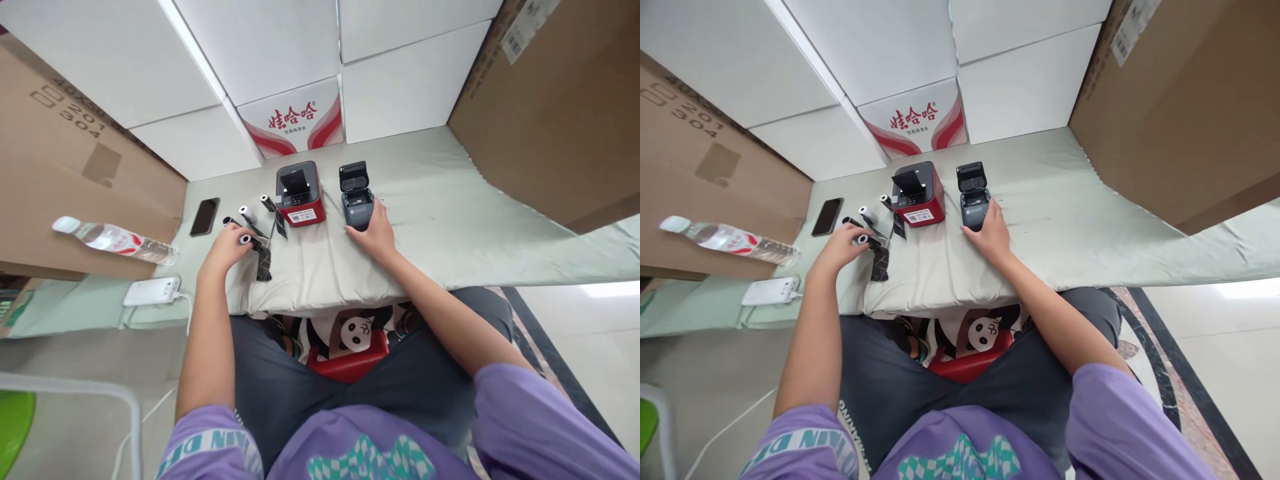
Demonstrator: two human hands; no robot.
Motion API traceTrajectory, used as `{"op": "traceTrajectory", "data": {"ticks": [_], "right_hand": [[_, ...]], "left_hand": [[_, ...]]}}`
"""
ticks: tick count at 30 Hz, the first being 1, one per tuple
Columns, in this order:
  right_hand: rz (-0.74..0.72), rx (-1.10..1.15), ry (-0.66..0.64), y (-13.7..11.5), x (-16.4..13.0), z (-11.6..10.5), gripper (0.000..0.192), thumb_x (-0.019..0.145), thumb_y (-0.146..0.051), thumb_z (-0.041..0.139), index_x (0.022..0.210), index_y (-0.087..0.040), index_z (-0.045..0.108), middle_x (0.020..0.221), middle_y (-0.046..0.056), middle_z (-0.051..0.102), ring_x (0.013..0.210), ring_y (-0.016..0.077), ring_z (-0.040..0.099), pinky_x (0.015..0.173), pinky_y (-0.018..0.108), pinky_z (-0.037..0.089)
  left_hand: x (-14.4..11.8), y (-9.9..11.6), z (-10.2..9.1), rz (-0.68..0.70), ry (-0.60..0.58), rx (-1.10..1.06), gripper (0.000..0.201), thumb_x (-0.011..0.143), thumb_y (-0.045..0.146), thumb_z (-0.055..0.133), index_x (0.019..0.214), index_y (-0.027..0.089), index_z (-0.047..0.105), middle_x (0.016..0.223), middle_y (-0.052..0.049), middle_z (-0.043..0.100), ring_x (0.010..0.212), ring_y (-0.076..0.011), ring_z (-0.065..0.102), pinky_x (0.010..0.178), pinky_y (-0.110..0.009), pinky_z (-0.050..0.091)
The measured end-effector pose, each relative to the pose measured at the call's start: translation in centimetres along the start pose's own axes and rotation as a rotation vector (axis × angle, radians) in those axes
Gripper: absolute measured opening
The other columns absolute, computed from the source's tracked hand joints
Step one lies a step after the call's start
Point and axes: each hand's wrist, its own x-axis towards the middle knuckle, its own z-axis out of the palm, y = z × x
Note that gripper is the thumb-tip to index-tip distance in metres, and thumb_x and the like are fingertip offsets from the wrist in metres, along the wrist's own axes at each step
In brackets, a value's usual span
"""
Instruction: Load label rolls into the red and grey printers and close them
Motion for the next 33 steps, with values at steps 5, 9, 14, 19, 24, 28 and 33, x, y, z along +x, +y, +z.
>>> {"op": "traceTrajectory", "data": {"ticks": [5, 9, 14, 19, 24, 28, 33], "right_hand": [[-0.027, 0.015, 0.022, 0.2, 0.0, 0.3, 0.110, 0.076, -0.048, 0.078, 0.162, -0.008, 0.022, 0.160, 0.029, 0.040, 0.152, 0.0410, 0.040, 0.122, 0.057, 0.038], [-0.016, 0.017, 0.024, 0.2, 0.0, 0.3, 0.111, 0.076, -0.047, 0.080, 0.162, -0.007, 0.023, 0.161, 0.029, 0.040, 0.151, 0.0412, 0.041, 0.123, 0.057, 0.038], [-0.018, 0.035, 0.016, 0.1, 0.0, 0.2, 0.111, 0.076, -0.047, 0.081, 0.163, -0.008, 0.023, 0.162, 0.029, 0.040, 0.153, 0.0409, 0.039, 0.124, 0.057, 0.037], [-0.026, 0.050, 0.021, 0.1, -0.1, 0.3, 0.110, 0.077, -0.047, 0.081, 0.163, -0.010, 0.023, 0.161, 0.029, 0.040, 0.152, 0.0410, 0.041, 0.122, 0.057, 0.040], [-0.017, 0.048, 0.011, -0.2, -0.3, 0.1, 0.110, 0.078, -0.047, 0.081, 0.163, -0.009, 0.022, 0.161, 0.028, 0.041, 0.152, 0.0390, 0.042, 0.122, 0.054, 0.042], [-0.028, 0.046, 0.009, -0.2, -0.3, 0.0, 0.111, 0.078, -0.049, 0.082, 0.162, -0.006, 0.023, 0.160, 0.030, 0.042, 0.150, 0.0396, 0.043, 0.122, 0.053, 0.042], [-0.035, 0.033, 0.029, 0.0, -0.3, 0.3, 0.109, 0.079, -0.052, 0.080, 0.162, -0.010, 0.023, 0.161, 0.028, 0.041, 0.152, 0.0402, 0.041, 0.122, 0.057, 0.041]], "left_hand": [[-1.7, 2.8, -0.8, -0.034, 0.152, -0.668, 0.029, 0.074, 0.037, 0.069, 0.099, 0.022, 0.071, 0.102, -0.008, 0.072, 0.095, -0.0271, 0.071, 0.092, -0.045, 0.059], [-1.8, 9.3, -1.3, 0.143, 0.175, -1.245, 0.030, 0.084, 0.054, 0.067, 0.102, 0.031, 0.063, 0.108, -0.004, 0.068, 0.098, -0.0282, 0.072, 0.082, -0.048, 0.063], [1.5, 18.7, 0.8, 0.256, 0.027, -1.430, 0.050, 0.079, 0.062, 0.073, 0.116, 0.031, 0.061, 0.113, -0.008, 0.066, 0.113, -0.0306, 0.069, 0.076, -0.040, 0.062], [6.5, 23.5, 5.1, 0.262, -0.199, -1.471, 0.040, 0.080, 0.042, 0.078, 0.111, 0.025, 0.059, 0.100, -0.007, 0.069, 0.104, -0.0286, 0.072, 0.078, -0.039, 0.059], [9.9, 24.2, 8.7, 0.128, -0.212, -1.593, 0.049, 0.073, 0.023, 0.080, 0.113, 0.031, 0.051, 0.107, 0.000, 0.068, 0.090, -0.0195, 0.070, 0.068, -0.030, 0.055], [10.0, 23.8, 10.8, 0.086, -0.188, -1.758, 0.032, 0.067, 0.017, 0.072, 0.095, 0.023, 0.056, 0.105, -0.003, 0.067, 0.073, -0.0093, 0.058, 0.054, -0.019, 0.041], [8.9, 22.7, 11.6, 0.109, -0.265, -1.855, 0.024, 0.066, 0.017, 0.062, 0.090, 0.021, 0.060, 0.112, -0.008, 0.064, 0.087, -0.0125, 0.058, 0.066, -0.021, 0.049]]}}
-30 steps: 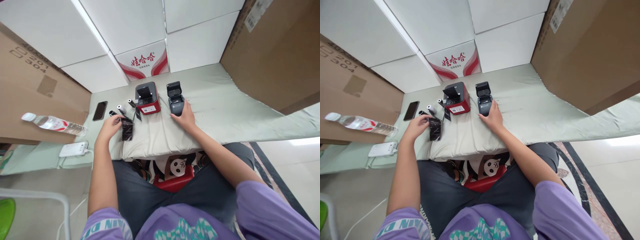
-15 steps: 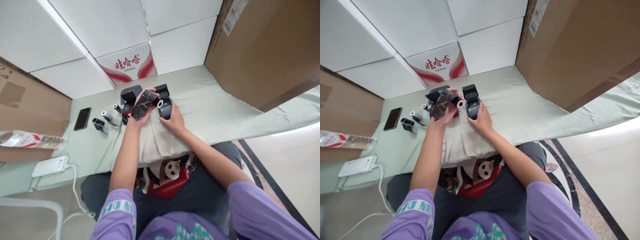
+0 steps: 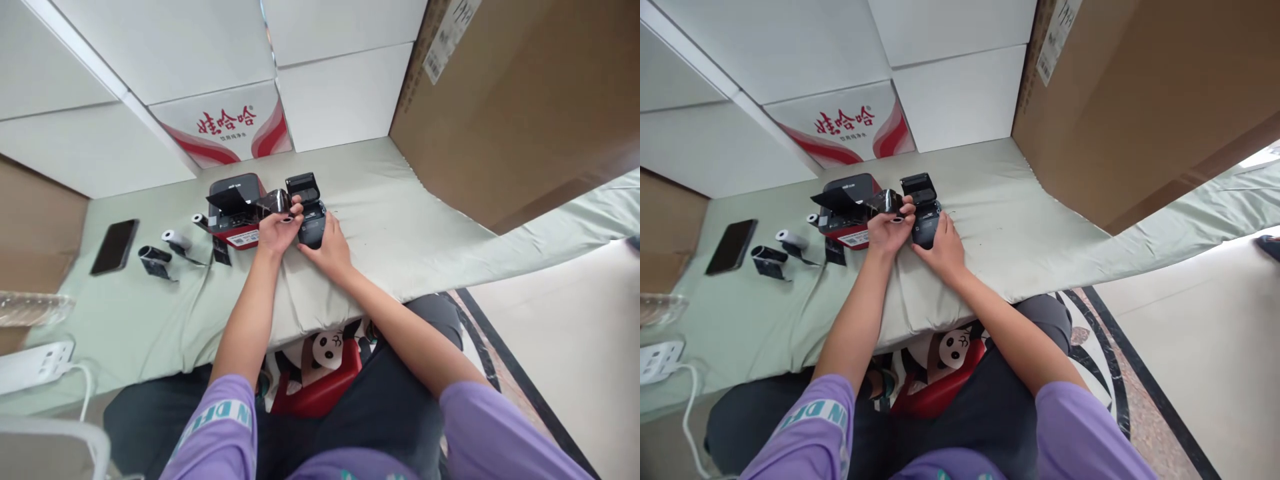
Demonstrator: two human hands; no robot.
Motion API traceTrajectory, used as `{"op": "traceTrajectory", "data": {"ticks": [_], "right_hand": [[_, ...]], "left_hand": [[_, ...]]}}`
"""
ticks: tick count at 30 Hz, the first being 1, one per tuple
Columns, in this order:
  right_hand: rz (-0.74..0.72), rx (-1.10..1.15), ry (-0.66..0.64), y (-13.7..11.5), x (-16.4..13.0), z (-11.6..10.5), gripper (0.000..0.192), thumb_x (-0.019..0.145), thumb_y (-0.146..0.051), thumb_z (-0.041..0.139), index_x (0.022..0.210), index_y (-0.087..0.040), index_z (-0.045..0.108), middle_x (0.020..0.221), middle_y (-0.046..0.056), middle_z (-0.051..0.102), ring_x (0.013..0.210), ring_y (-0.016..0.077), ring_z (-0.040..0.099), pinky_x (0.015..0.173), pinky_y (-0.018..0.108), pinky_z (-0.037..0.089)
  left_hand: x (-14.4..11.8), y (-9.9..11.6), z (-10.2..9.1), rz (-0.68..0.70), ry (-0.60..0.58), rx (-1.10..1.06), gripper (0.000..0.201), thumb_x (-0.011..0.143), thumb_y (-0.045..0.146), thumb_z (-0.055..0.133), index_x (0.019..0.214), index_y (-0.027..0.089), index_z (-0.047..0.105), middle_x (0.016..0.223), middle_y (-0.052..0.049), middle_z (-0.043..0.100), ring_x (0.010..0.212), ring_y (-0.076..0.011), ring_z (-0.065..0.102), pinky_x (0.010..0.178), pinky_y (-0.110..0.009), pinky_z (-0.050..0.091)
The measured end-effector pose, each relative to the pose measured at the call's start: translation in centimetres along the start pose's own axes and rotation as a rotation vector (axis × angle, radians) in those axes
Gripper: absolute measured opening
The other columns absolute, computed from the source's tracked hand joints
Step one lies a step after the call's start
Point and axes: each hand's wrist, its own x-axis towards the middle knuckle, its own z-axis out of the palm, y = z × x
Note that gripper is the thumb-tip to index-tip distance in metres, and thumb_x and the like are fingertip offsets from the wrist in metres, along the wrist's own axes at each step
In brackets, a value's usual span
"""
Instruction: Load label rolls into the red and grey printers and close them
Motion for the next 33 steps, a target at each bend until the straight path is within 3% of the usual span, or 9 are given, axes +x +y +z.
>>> {"op": "traceTrajectory", "data": {"ticks": [6, 9, 13, 17, 21, 25, 28, 33], "right_hand": [[-0.003, -0.011, -0.021, 0.1, 0.1, 0.1, 0.111, 0.080, -0.052, 0.080, 0.162, -0.008, 0.021, 0.161, 0.029, 0.041, 0.151, 0.0402, 0.041, 0.122, 0.055, 0.041], [-0.005, -0.005, -0.018, 0.2, 0.1, 0.1, 0.111, 0.079, -0.053, 0.080, 0.162, -0.008, 0.021, 0.162, 0.029, 0.040, 0.151, 0.0409, 0.041, 0.121, 0.055, 0.042], [0.003, -0.016, -0.018, 0.1, 0.1, 0.1, 0.111, 0.080, -0.052, 0.079, 0.162, -0.007, 0.021, 0.161, 0.028, 0.040, 0.151, 0.0402, 0.041, 0.122, 0.053, 0.041], [-0.006, -0.009, -0.012, 0.3, 0.1, 0.3, 0.110, 0.081, -0.056, 0.077, 0.163, -0.009, 0.020, 0.162, 0.028, 0.039, 0.151, 0.0412, 0.041, 0.121, 0.057, 0.041], [-0.011, -0.004, -0.012, 0.5, 0.1, 0.4, 0.109, 0.083, -0.059, 0.074, 0.163, -0.010, 0.019, 0.162, 0.028, 0.039, 0.151, 0.0417, 0.041, 0.121, 0.059, 0.040], [-0.013, -0.004, -0.019, 0.6, 0.2, 0.5, 0.110, 0.083, -0.059, 0.074, 0.163, -0.010, 0.017, 0.162, 0.028, 0.038, 0.152, 0.0411, 0.039, 0.122, 0.059, 0.039], [-0.014, -0.005, -0.009, 0.6, 0.2, 0.6, 0.110, 0.082, -0.059, 0.076, 0.164, -0.012, 0.019, 0.163, 0.027, 0.039, 0.153, 0.0406, 0.039, 0.122, 0.058, 0.039], [-0.007, -0.019, -0.017, 0.4, 0.1, 0.4, 0.107, 0.082, -0.056, 0.079, 0.163, -0.014, 0.024, 0.164, 0.024, 0.040, 0.154, 0.0389, 0.038, 0.124, 0.056, 0.039]], "left_hand": [[-0.1, 0.4, 0.1, -0.012, -0.005, 0.114, 0.032, 0.082, 0.041, 0.065, 0.110, 0.025, 0.069, 0.124, -0.012, 0.062, 0.116, -0.0232, 0.060, 0.072, -0.028, 0.054], [-0.1, 0.4, 0.1, -0.014, 0.016, 0.145, 0.038, 0.085, 0.045, 0.068, 0.119, 0.028, 0.068, 0.120, -0.011, 0.062, 0.119, -0.0239, 0.060, 0.076, -0.030, 0.054], [-0.4, 0.4, -0.1, -0.029, 0.009, 0.141, 0.047, 0.087, 0.047, 0.065, 0.131, 0.031, 0.063, 0.110, -0.009, 0.061, 0.097, -0.0193, 0.062, 0.074, -0.030, 0.051], [-0.6, 0.4, -0.2, 0.023, -0.017, 0.105, 0.048, 0.090, 0.054, 0.058, 0.133, 0.032, 0.061, 0.094, -0.006, 0.055, 0.072, -0.0156, 0.051, 0.067, -0.031, 0.049], [-0.6, 0.3, -0.2, 0.010, -0.015, 0.127, 0.049, 0.092, 0.064, 0.052, 0.130, 0.034, 0.061, 0.084, -0.002, 0.043, 0.064, -0.0151, 0.043, 0.065, -0.032, 0.048], [-0.2, 0.2, -0.1, -0.025, -0.003, 0.153, 0.043, 0.092, 0.058, 0.055, 0.128, 0.036, 0.061, 0.084, -0.002, 0.044, 0.060, -0.0135, 0.039, 0.063, -0.030, 0.046], [0.2, 0.0, 0.1, 0.013, 0.063, 0.321, 0.039, 0.091, 0.051, 0.060, 0.127, 0.034, 0.061, 0.085, -0.002, 0.052, 0.061, -0.0138, 0.044, 0.061, -0.029, 0.045], [0.3, -0.9, 0.0, 0.238, 0.274, 0.805, 0.055, 0.078, 0.046, 0.083, 0.125, 0.029, 0.059, 0.102, -0.004, 0.066, 0.093, -0.0211, 0.066, 0.079, -0.030, 0.051]]}}
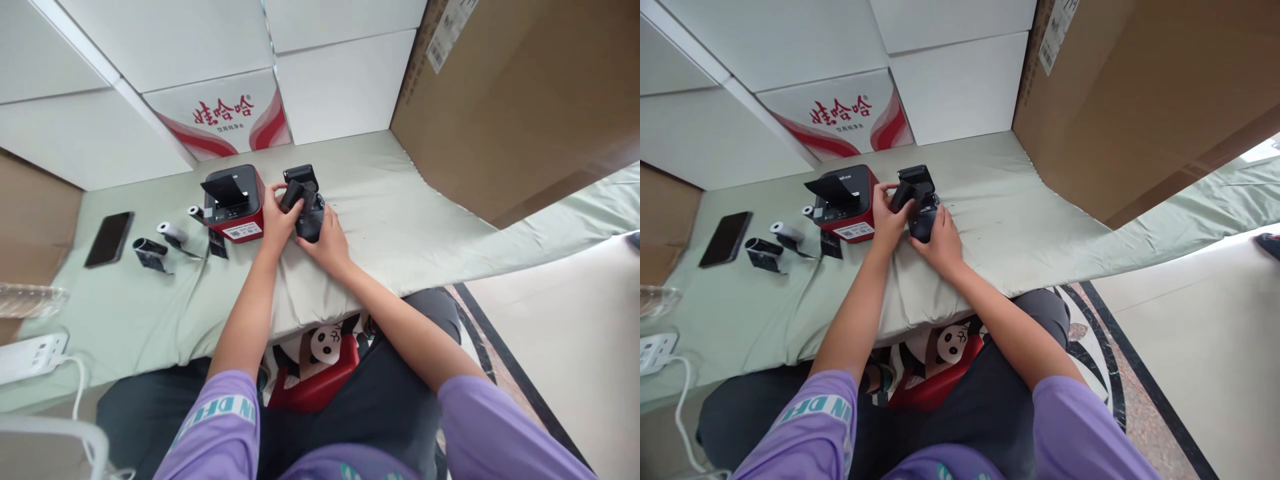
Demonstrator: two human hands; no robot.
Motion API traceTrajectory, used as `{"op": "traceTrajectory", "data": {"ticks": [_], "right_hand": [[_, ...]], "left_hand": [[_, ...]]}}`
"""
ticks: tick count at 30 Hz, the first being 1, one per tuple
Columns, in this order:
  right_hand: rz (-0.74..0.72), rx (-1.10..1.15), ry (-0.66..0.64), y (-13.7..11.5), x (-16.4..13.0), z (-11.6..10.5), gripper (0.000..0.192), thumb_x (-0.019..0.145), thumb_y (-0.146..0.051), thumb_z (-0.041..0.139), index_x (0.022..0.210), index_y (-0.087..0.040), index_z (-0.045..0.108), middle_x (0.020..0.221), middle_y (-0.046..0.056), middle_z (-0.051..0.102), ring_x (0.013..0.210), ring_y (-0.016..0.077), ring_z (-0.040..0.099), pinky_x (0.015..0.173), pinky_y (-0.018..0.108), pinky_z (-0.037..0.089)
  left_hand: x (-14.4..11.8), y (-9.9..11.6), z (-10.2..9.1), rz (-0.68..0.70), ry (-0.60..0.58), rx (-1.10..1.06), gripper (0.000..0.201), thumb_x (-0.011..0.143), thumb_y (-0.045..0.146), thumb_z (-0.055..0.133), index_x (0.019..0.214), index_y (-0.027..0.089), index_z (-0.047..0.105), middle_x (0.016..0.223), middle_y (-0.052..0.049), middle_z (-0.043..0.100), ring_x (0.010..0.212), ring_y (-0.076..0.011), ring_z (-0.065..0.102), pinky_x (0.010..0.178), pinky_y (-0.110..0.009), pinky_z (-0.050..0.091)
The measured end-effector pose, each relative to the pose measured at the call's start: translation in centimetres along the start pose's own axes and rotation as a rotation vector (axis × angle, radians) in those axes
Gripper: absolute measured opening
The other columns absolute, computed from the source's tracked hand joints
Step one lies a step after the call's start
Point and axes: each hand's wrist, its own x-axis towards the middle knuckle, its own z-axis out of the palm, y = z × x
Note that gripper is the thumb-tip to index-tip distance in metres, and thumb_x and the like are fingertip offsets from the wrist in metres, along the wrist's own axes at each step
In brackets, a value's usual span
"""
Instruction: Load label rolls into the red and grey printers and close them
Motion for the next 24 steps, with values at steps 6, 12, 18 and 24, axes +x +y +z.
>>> {"op": "traceTrajectory", "data": {"ticks": [6, 12, 18, 24], "right_hand": [[-0.006, -0.008, 0.004, -0.4, -0.1, -0.2, 0.098, 0.083, -0.053, 0.080, 0.162, -0.020, 0.033, 0.163, 0.016, 0.046, 0.156, 0.0354, 0.037, 0.129, 0.054, 0.034], [-0.018, -0.031, -0.007, -0.3, -0.1, 0.0, 0.101, 0.083, -0.051, 0.080, 0.165, -0.022, 0.026, 0.166, 0.015, 0.041, 0.159, 0.0362, 0.032, 0.129, 0.057, 0.033], [-0.053, 0.013, 0.012, 0.3, 0.2, 0.2, 0.094, 0.079, -0.053, 0.081, 0.156, -0.016, 0.039, 0.160, 0.021, 0.046, 0.155, 0.0391, 0.037, 0.127, 0.056, 0.035], [-0.081, 0.096, 0.055, 1.0, -0.3, 0.3, 0.109, 0.082, -0.069, 0.072, 0.163, -0.018, 0.019, 0.158, 0.024, 0.042, 0.147, 0.0396, 0.045, 0.119, 0.058, 0.044]], "left_hand": [[0.2, -0.8, 0.4, 0.176, -0.003, 0.244, 0.038, 0.085, 0.035, 0.076, 0.121, 0.024, 0.069, 0.121, -0.008, 0.063, 0.113, -0.0254, 0.063, 0.096, -0.034, 0.052], [0.6, -1.1, 0.4, 0.234, -0.044, 0.348, 0.037, 0.084, 0.028, 0.077, 0.121, 0.024, 0.073, 0.116, -0.008, 0.061, 0.108, -0.0251, 0.063, 0.099, -0.036, 0.051], [0.6, -1.5, 0.4, 0.253, 0.008, 0.421, 0.029, 0.085, 0.024, 0.075, 0.114, 0.020, 0.076, 0.108, -0.006, 0.072, 0.079, -0.0175, 0.061, 0.083, -0.032, 0.052], [0.5, -1.4, 0.8, 0.197, 0.111, 0.396, 0.030, 0.087, 0.026, 0.075, 0.116, 0.020, 0.078, 0.097, -0.004, 0.077, 0.068, -0.0146, 0.057, 0.073, -0.029, 0.050]]}}
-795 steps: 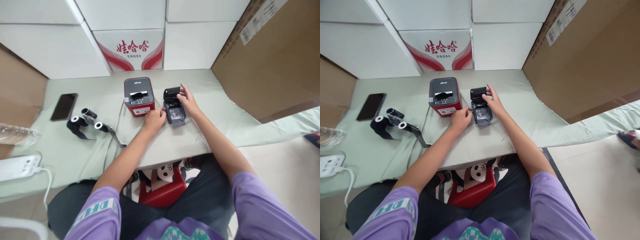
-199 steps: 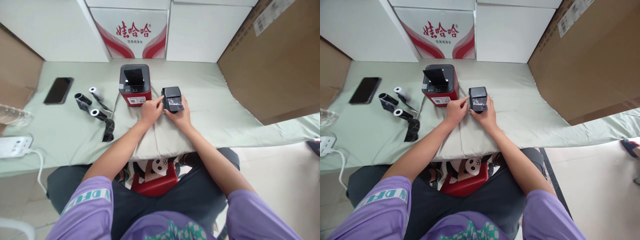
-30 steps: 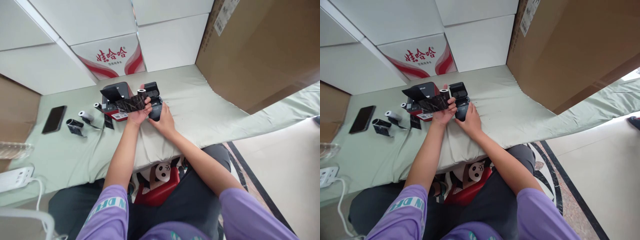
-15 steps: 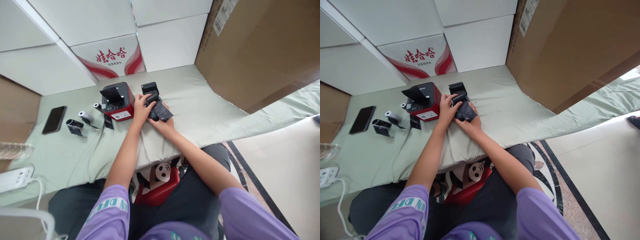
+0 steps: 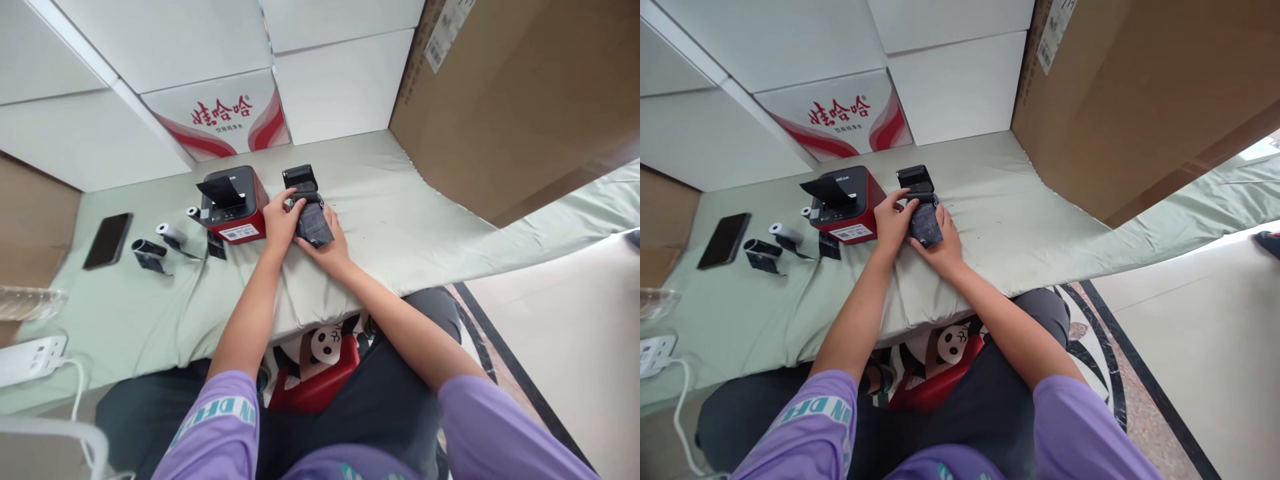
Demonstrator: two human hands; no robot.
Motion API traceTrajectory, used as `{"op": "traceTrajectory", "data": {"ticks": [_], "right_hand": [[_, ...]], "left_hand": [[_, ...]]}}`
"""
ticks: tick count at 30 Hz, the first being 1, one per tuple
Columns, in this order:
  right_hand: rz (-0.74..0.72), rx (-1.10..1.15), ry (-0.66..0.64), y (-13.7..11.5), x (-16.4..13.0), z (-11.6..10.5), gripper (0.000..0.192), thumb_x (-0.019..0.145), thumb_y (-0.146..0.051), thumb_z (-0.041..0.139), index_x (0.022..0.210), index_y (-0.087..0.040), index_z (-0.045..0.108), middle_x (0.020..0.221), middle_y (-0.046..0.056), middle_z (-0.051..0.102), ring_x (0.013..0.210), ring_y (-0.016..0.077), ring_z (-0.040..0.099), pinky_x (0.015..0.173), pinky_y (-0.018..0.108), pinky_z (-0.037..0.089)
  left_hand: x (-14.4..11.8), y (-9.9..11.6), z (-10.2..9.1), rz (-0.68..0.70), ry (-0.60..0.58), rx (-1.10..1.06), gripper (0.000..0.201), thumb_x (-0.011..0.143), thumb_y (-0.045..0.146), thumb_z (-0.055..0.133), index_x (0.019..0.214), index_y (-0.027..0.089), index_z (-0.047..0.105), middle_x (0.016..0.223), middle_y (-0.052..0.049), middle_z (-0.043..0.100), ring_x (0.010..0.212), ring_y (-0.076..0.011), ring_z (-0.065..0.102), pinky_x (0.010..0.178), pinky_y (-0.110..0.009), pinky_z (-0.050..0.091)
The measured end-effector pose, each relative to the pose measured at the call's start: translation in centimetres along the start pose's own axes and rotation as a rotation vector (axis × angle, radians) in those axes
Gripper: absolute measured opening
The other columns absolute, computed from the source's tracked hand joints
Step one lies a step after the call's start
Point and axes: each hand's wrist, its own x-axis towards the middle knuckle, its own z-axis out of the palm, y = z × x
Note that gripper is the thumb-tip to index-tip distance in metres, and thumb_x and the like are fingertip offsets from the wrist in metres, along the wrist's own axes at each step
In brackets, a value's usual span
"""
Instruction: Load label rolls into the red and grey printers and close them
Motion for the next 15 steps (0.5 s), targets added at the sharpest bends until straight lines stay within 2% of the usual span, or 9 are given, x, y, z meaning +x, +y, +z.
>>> {"op": "traceTrajectory", "data": {"ticks": [6, 12, 15], "right_hand": [[0.003, -0.001, -0.006, 0.07, -0.04, 0.04, 0.111, 0.082, -0.070, 0.071, 0.163, -0.018, 0.015, 0.158, 0.024, 0.040, 0.147, 0.0407, 0.044, 0.120, 0.059, 0.043], [0.009, 0.001, -0.005, 0.08, 0.01, 0.11, 0.111, 0.083, -0.071, 0.069, 0.163, -0.016, 0.016, 0.157, 0.025, 0.040, 0.148, 0.0405, 0.043, 0.121, 0.058, 0.041], [0.006, 0.021, 0.002, 0.02, -0.09, -0.02, 0.110, 0.083, -0.069, 0.070, 0.164, -0.018, 0.016, 0.158, 0.024, 0.040, 0.149, 0.0406, 0.042, 0.121, 0.060, 0.041]], "left_hand": [[-0.08, 0.27, 0.05, 0.001, 0.000, -0.007, 0.029, 0.085, 0.026, 0.077, 0.114, 0.021, 0.079, 0.102, -0.004, 0.078, 0.068, -0.0139, 0.058, 0.074, -0.028, 0.050], [-0.17, 0.32, 0.29, -0.051, 0.029, -0.008, 0.030, 0.084, 0.031, 0.079, 0.113, 0.021, 0.080, 0.091, -0.003, 0.077, 0.069, -0.0157, 0.059, 0.073, -0.029, 0.050], [-0.07, 0.27, 0.23, -0.064, 0.000, 0.010, 0.027, 0.084, 0.032, 0.079, 0.109, 0.020, 0.079, 0.095, -0.004, 0.079, 0.072, -0.0175, 0.061, 0.076, -0.031, 0.050]]}}
